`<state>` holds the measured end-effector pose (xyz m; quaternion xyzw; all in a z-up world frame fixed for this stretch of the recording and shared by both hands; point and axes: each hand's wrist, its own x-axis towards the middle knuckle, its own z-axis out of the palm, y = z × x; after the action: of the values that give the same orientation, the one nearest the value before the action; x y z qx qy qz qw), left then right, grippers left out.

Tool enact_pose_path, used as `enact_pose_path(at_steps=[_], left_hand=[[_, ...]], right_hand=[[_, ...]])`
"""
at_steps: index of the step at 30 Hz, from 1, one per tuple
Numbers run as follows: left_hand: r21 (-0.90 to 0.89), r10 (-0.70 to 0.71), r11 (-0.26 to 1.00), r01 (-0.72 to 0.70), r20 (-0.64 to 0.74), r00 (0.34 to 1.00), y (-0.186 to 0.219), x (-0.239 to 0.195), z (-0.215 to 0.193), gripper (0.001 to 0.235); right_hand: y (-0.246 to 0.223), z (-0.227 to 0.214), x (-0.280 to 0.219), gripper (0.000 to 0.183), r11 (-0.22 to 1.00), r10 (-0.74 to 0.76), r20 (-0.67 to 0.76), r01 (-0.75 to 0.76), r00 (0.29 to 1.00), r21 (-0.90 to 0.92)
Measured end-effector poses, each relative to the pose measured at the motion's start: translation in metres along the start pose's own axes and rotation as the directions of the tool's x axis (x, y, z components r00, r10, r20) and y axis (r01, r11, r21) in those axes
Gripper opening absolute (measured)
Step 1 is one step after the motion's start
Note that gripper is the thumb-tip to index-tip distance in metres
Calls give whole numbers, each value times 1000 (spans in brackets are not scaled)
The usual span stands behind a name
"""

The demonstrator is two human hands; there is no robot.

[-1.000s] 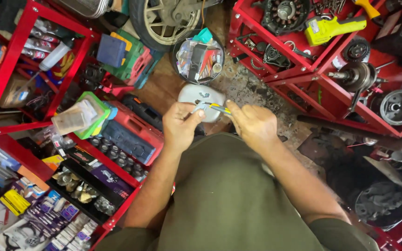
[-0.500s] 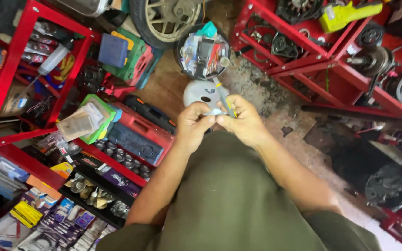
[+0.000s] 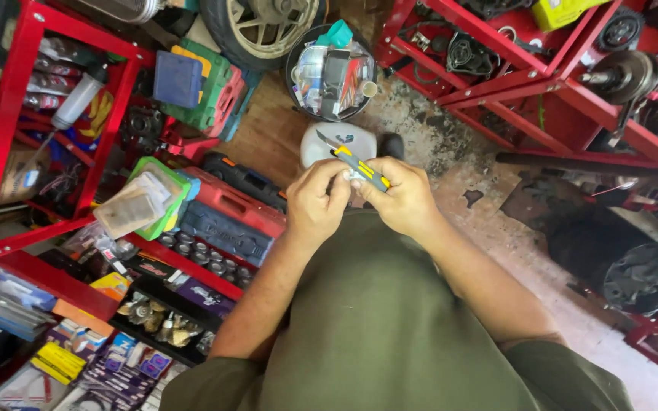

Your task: The person is using a utility knife to open small boxes and remove new bearings for a motorcycle engine.

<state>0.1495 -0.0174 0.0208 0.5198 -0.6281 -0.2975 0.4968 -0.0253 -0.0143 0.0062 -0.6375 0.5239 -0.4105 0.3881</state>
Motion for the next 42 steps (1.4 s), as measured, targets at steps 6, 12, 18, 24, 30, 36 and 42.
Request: enact_pose_path(at_steps=[6,12,18,24,30,36,42], left_hand=[[-182,-334,932,314,-88,938,7,15,37,8],[-325,-589,764,557,2,808,-25,23,89,11],[-311,-503,814,490,46,863,-22,39,93,19],[-146,-197,969,201,40,979,-7,71,107,18],[52,-55,997,51,60,997,-7,91,120,11],[132,65,988,-84,146,987,-3,112,124,16],[5,31,999,-31,103,994,-3,110,130,16]], right_hand=[[35,-7,16,17,973,40,-69,-23,997,231],[45,-30,52,13,824,92,0,-76,996,562],[82,-63,83,16,827,109,136,-166,985,538],[105,-79,98,14,796,164,253,-280,953,537],[116,-105,112,15,810,205,335,-351,920,470],[121,-111,125,17,765,187,365,-368,912,528],[124,-91,115,15,530,265,255,-362,930,767]])
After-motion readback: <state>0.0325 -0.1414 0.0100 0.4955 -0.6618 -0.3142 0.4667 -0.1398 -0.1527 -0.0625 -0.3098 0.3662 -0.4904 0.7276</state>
